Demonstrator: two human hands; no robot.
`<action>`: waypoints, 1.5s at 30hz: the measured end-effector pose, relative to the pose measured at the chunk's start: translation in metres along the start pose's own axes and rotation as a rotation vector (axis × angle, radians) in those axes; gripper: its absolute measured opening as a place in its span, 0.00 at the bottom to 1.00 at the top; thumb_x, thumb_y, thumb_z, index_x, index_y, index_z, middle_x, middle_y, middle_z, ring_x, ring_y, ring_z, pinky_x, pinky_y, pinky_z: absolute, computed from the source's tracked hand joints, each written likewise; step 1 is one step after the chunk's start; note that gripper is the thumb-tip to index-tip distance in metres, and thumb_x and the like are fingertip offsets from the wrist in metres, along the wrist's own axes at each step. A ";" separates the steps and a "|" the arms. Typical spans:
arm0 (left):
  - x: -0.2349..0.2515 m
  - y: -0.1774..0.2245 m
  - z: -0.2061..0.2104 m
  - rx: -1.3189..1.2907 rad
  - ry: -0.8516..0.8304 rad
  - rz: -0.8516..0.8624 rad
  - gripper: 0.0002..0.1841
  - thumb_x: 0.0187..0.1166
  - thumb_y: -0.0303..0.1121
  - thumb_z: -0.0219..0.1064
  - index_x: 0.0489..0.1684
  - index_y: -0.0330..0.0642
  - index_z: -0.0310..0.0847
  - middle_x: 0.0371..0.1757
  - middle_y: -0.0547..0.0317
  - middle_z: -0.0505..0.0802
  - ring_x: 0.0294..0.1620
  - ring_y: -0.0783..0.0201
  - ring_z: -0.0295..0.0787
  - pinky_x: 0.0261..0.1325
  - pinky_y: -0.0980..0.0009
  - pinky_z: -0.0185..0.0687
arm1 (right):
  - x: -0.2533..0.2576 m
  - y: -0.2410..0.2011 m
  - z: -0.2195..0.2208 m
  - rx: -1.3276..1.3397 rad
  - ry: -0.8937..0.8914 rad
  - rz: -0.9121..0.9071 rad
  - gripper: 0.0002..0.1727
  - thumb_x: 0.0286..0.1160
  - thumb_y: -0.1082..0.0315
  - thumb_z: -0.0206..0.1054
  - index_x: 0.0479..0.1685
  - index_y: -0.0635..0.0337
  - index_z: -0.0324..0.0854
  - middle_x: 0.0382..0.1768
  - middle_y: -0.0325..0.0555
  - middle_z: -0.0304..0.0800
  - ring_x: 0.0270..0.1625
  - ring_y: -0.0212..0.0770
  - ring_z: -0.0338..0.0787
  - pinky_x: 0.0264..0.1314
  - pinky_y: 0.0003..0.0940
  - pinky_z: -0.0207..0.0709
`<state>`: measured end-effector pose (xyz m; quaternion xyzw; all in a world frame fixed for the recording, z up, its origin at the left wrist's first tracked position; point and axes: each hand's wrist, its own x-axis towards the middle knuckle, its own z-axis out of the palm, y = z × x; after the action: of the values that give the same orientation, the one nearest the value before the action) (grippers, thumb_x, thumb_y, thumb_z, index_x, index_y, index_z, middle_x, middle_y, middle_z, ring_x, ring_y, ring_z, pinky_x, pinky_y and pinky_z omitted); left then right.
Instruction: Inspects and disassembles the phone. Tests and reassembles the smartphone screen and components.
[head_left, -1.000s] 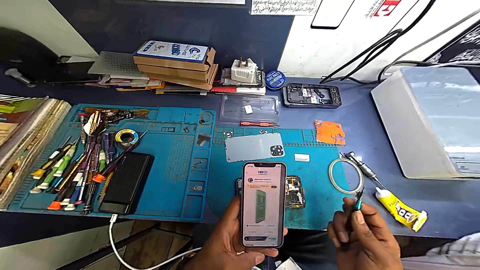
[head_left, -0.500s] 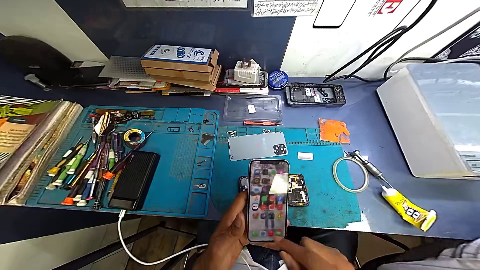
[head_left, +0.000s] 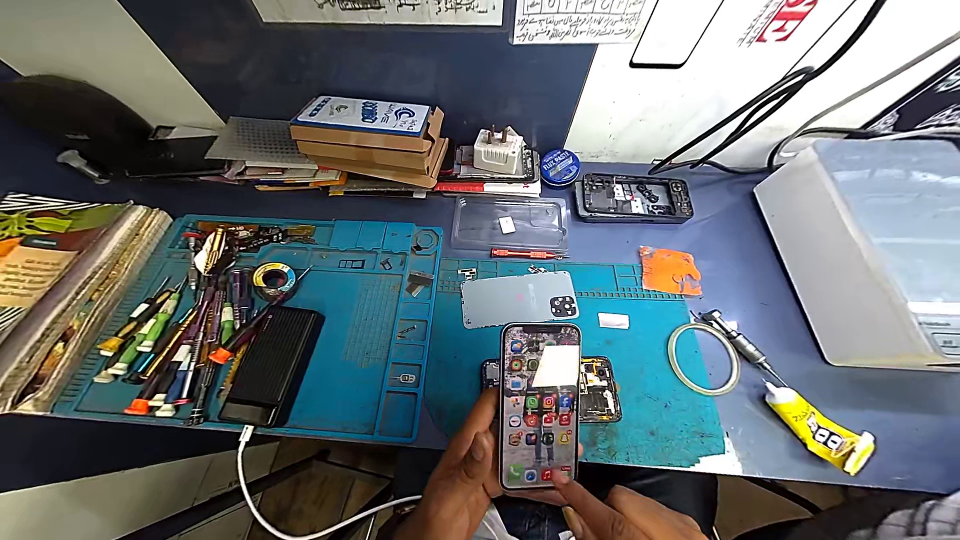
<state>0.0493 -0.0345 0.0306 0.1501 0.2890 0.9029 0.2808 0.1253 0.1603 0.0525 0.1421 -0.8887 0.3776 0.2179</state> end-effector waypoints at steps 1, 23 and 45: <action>0.001 0.001 0.001 -0.008 -0.009 0.001 0.39 0.88 0.52 0.55 0.91 0.41 0.41 0.83 0.36 0.71 0.80 0.35 0.73 0.73 0.37 0.78 | 0.001 0.002 -0.002 -0.004 0.005 0.003 0.16 0.83 0.61 0.61 0.53 0.56 0.95 0.15 0.40 0.74 0.19 0.35 0.72 0.22 0.27 0.63; 0.000 0.005 -0.001 0.021 -0.085 0.017 0.36 0.88 0.54 0.55 0.89 0.45 0.47 0.80 0.42 0.76 0.77 0.41 0.78 0.69 0.40 0.83 | 0.034 0.006 -0.011 -0.082 0.005 -0.025 0.17 0.83 0.59 0.62 0.55 0.54 0.95 0.16 0.38 0.73 0.18 0.33 0.69 0.20 0.26 0.60; 0.001 0.002 0.000 0.026 -0.045 0.041 0.41 0.87 0.56 0.55 0.90 0.40 0.42 0.83 0.33 0.71 0.80 0.34 0.72 0.76 0.38 0.75 | 0.011 0.011 -0.013 -0.027 -0.093 -0.154 0.15 0.82 0.61 0.62 0.54 0.53 0.94 0.15 0.40 0.73 0.18 0.38 0.71 0.21 0.32 0.62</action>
<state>0.0476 -0.0351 0.0315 0.1798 0.2910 0.9011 0.2666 0.1150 0.1760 0.0588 0.2244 -0.8892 0.3409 0.2068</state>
